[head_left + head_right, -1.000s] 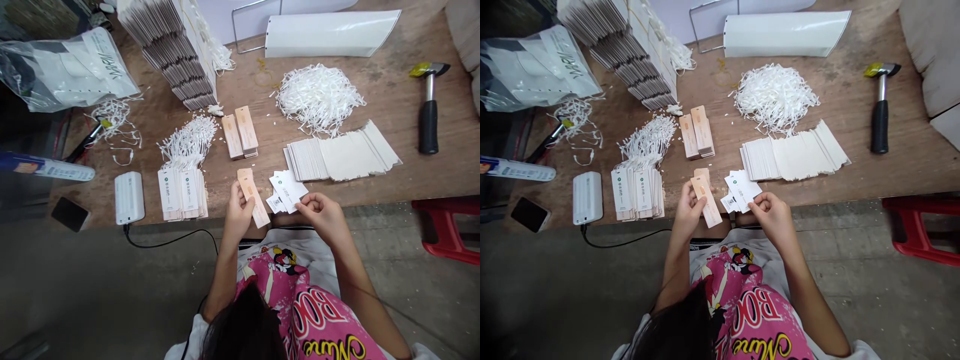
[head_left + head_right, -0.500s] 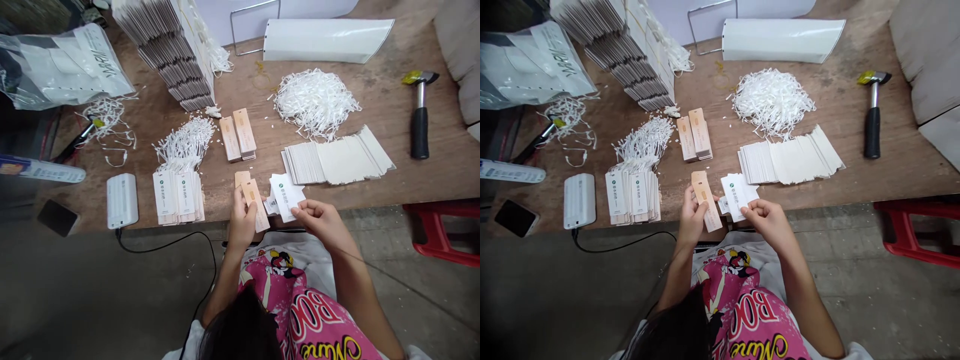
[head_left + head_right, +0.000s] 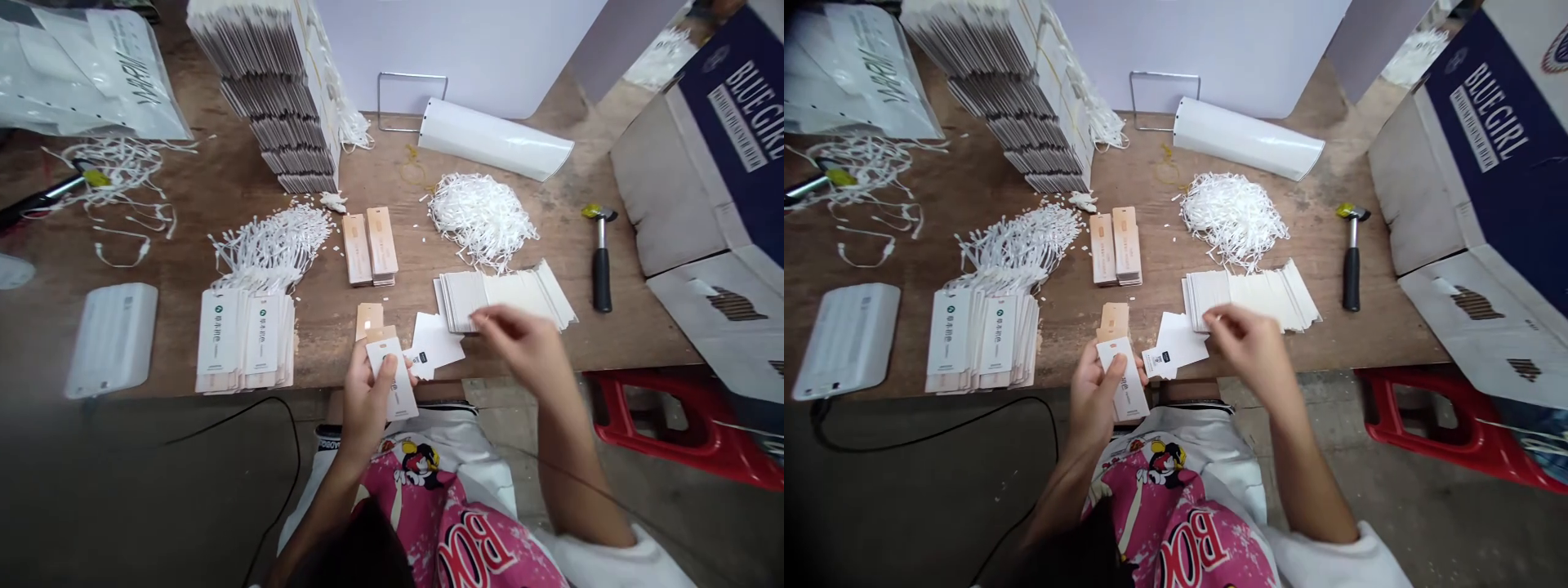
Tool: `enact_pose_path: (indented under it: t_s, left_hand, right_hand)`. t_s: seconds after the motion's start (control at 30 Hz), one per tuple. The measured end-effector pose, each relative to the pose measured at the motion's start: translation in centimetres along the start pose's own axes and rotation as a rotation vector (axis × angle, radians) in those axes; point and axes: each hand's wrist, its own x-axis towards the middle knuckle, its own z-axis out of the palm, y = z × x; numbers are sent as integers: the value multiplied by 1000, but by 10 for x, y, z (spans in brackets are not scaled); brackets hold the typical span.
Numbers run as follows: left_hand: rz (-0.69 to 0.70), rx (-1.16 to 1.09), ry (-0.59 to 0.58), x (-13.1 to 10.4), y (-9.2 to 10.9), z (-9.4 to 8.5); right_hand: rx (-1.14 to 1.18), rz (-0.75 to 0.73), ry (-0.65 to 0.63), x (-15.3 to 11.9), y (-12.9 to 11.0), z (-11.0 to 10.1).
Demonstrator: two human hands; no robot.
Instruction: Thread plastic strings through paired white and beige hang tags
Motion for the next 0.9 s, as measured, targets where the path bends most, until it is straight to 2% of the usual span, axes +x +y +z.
enact_pose_path:
  t_s: [0.03,0.07,0.13,0.23,0.33,0.47,0.63,0.77,0.9]
  left_hand:
    - [-18,5,11,0,1,-2]
    - [-35,6,19,0,2,-4]
    - [-61,0,28,-1,3,-5]
    - [-92,-20,21,-4,2,-6]
    - [-129,-49,17,-6,-1,-6]
    - [-107,-88,45,-6,-3,-8]
    - [-24,-111,58,-2,1,-9]
    - [22,-126,50,0,6,-13]
    - [9,-136,22,0,9,-17]
  right_hand:
    - [-124,-52,72,19,0,-13]
    - [-257,-97,87,40,-1,-23]
    - [-458,-119,2,79,-1,-34]
    - [-711,-23,-189,125,-1,-26]
    - [-848,32,-252,147,3,-5]
    - [-910,32,-250,153,9,11]
    - [-844,-15,-265,147,6,-6]
    - [-705,-59,-116,140,-2,-29]
    - [-430,-205,61,131,-13,-48]
